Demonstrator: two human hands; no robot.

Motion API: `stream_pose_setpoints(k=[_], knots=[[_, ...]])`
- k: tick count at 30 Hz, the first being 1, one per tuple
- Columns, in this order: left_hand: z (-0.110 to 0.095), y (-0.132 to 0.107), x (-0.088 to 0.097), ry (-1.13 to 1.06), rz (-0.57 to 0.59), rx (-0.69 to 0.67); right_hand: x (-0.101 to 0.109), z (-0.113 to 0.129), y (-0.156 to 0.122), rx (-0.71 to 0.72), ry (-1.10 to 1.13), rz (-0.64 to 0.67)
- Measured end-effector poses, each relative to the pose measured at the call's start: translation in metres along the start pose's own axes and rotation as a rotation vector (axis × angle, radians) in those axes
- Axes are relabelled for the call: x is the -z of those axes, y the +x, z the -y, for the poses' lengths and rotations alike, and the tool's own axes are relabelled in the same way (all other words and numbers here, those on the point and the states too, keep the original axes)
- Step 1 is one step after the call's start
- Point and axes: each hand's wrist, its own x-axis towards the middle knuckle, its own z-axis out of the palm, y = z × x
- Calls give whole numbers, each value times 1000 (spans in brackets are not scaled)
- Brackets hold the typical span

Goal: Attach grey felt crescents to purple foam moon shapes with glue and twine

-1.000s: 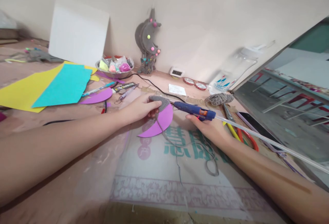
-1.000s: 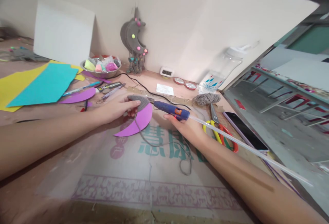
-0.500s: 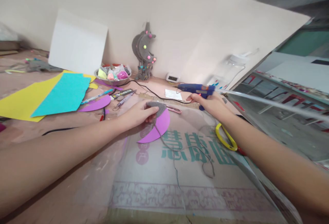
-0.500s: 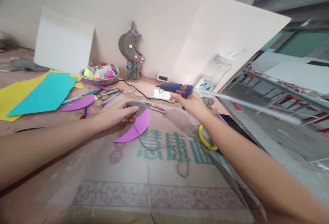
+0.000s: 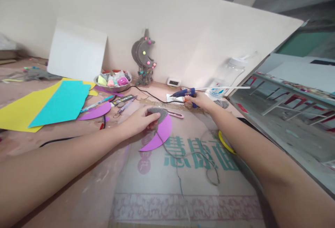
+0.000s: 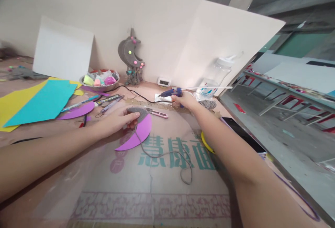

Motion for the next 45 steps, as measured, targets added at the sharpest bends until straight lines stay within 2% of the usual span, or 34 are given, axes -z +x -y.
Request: stream_pose_setpoints(k=[3,6,8,10,12,14,16,17,18,20,23,28,30,35,38,45], knots=[[1,1,1,-4,4,-13,15,-3,-7,5,-100,0],[3,2,1,-13,11,-13,27,-4,-23,17,-232,-69],[3,2,1,-27,8,-5,30,2,-40,107,-324,-135],[3,2,0,-76,-10,-1,26,16,-61,217,-240,-159],[2,2,0,-153,-41,-6,18,36,-86,259,36,-66],[1,4,1,-202,-74,-13,7,59,-111,191,338,187],[1,7,3,-200,-95,-26,-4,78,-133,50,534,499],[1,8,4,-185,-100,-32,-8,85,-141,-5,612,588],[1,8,5,-175,-99,-37,-12,90,-147,-49,690,652],[1,8,5,-182,-96,-42,-17,94,-154,-108,802,697],[2,6,4,-192,-68,-44,-16,91,-152,-84,796,625],[6,5,2,-69,53,-79,-8,80,-138,187,372,308],[8,6,3,-71,79,-76,-8,76,-133,249,269,200],[9,5,4,-4,109,-80,-16,67,-124,229,253,55],[7,3,4,67,118,-88,-23,62,-122,235,271,25],[4,0,2,63,125,-77,-32,55,-119,211,252,110]])
